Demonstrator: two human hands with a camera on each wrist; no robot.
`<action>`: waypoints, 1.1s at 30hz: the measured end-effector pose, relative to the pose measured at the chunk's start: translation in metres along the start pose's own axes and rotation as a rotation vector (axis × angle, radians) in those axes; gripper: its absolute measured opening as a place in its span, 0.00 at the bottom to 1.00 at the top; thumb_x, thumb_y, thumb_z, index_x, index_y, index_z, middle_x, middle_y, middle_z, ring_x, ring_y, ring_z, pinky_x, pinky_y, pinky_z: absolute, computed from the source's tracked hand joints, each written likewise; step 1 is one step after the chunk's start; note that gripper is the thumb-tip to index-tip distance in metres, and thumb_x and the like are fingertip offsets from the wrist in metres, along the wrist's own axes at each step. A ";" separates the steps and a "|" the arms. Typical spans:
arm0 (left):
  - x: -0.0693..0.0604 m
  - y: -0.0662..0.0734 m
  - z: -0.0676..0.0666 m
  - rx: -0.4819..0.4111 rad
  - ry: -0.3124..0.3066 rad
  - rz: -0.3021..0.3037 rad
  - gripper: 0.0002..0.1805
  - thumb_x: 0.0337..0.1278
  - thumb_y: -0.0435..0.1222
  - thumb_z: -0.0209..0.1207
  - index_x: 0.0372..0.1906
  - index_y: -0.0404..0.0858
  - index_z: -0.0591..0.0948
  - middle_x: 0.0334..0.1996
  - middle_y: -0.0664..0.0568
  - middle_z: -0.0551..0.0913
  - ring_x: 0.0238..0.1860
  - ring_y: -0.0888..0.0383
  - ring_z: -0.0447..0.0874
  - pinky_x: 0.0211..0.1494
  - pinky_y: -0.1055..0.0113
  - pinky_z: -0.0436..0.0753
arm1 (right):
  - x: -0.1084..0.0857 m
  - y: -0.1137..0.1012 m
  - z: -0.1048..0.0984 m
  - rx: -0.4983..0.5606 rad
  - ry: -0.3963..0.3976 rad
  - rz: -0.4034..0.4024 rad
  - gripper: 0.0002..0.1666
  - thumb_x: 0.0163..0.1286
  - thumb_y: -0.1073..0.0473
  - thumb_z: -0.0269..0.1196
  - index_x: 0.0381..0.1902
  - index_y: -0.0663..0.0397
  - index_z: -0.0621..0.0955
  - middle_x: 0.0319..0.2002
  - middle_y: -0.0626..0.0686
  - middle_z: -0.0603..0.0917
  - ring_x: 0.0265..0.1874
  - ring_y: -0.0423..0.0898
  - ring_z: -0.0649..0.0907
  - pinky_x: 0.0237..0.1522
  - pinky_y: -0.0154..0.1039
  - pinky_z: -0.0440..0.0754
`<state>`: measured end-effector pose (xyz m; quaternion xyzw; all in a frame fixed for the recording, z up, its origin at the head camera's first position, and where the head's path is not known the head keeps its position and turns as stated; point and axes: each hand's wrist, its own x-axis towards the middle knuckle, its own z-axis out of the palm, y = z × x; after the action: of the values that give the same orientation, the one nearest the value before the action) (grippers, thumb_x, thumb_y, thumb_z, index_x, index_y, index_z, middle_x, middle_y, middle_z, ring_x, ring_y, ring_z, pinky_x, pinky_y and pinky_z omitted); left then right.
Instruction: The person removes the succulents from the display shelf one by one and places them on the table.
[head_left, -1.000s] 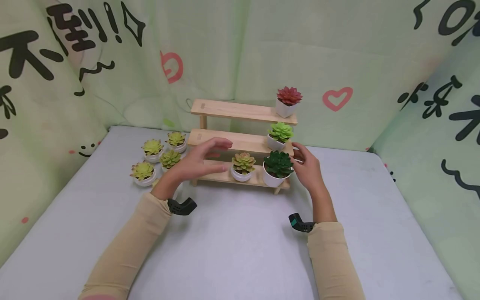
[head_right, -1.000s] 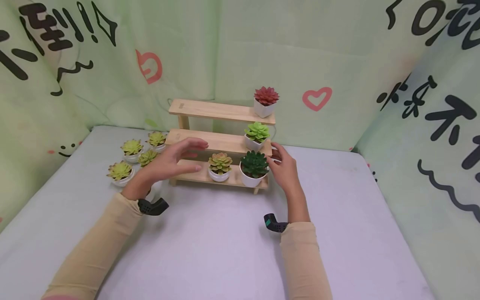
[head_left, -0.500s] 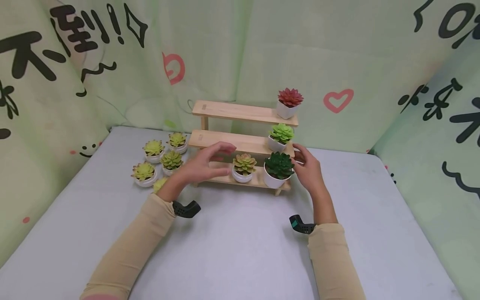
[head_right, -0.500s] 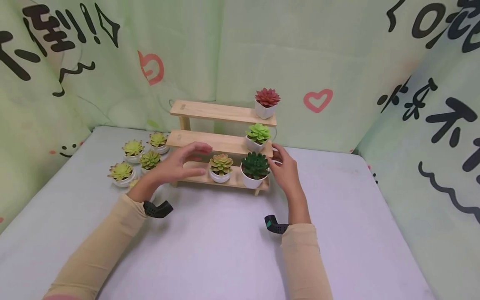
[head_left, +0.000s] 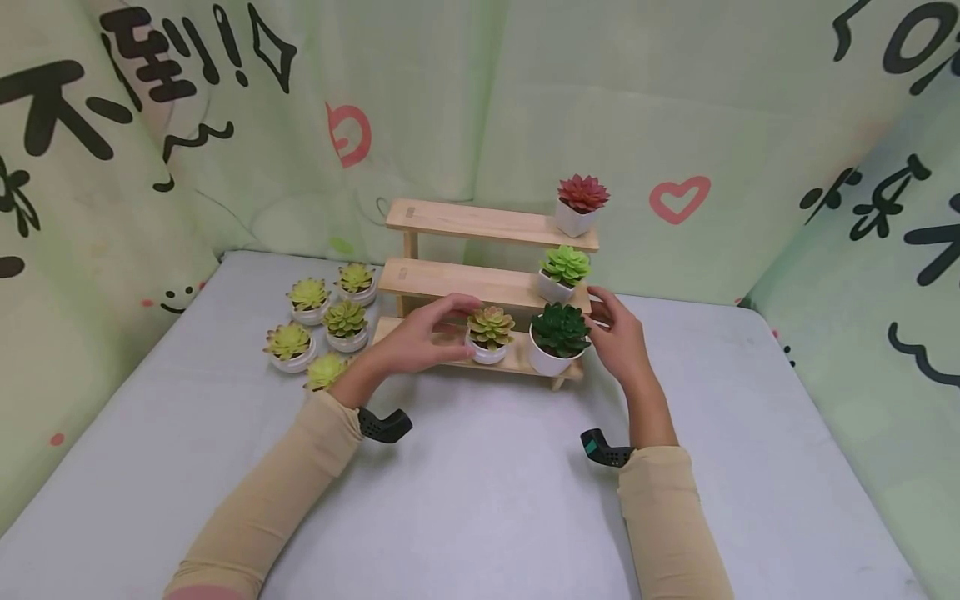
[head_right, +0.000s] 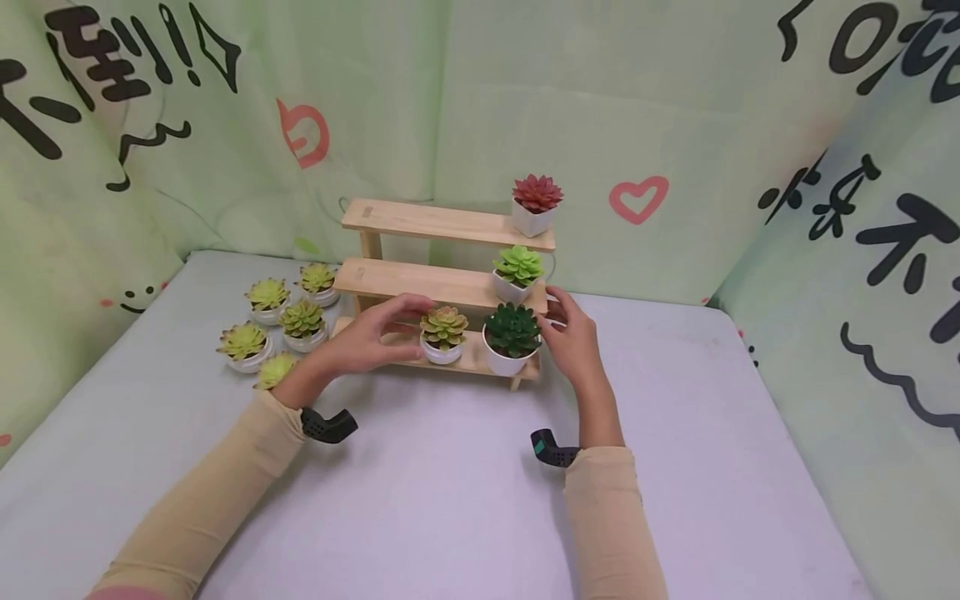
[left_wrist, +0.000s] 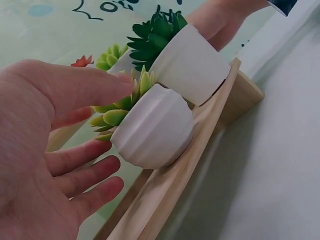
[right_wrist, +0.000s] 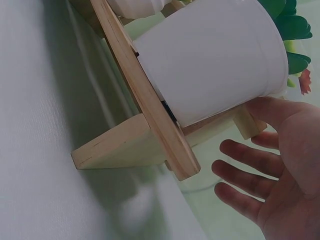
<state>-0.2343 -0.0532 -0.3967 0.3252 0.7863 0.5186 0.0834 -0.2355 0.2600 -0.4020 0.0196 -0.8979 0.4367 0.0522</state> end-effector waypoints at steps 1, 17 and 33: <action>0.000 0.000 0.001 0.004 -0.001 -0.001 0.32 0.55 0.36 0.67 0.65 0.40 0.69 0.63 0.47 0.74 0.64 0.50 0.73 0.68 0.55 0.73 | 0.000 0.000 0.000 0.001 0.000 -0.001 0.30 0.74 0.62 0.53 0.72 0.52 0.63 0.64 0.64 0.75 0.62 0.60 0.76 0.64 0.55 0.74; 0.004 -0.004 0.017 -0.062 -0.007 -0.001 0.42 0.53 0.30 0.67 0.72 0.46 0.61 0.70 0.51 0.66 0.69 0.49 0.67 0.68 0.58 0.74 | 0.001 0.001 -0.001 0.003 0.000 -0.009 0.30 0.73 0.61 0.54 0.72 0.52 0.63 0.63 0.64 0.75 0.61 0.60 0.77 0.64 0.54 0.75; 0.006 -0.010 0.029 -0.049 0.049 0.009 0.40 0.54 0.27 0.65 0.70 0.47 0.62 0.70 0.51 0.65 0.69 0.52 0.67 0.69 0.55 0.73 | 0.003 0.002 0.001 -0.003 0.004 0.002 0.30 0.73 0.60 0.54 0.72 0.51 0.64 0.64 0.63 0.75 0.62 0.59 0.77 0.64 0.54 0.74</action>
<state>-0.2297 -0.0295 -0.4172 0.3139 0.7738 0.5458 0.0696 -0.2389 0.2611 -0.4039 0.0175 -0.8984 0.4356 0.0537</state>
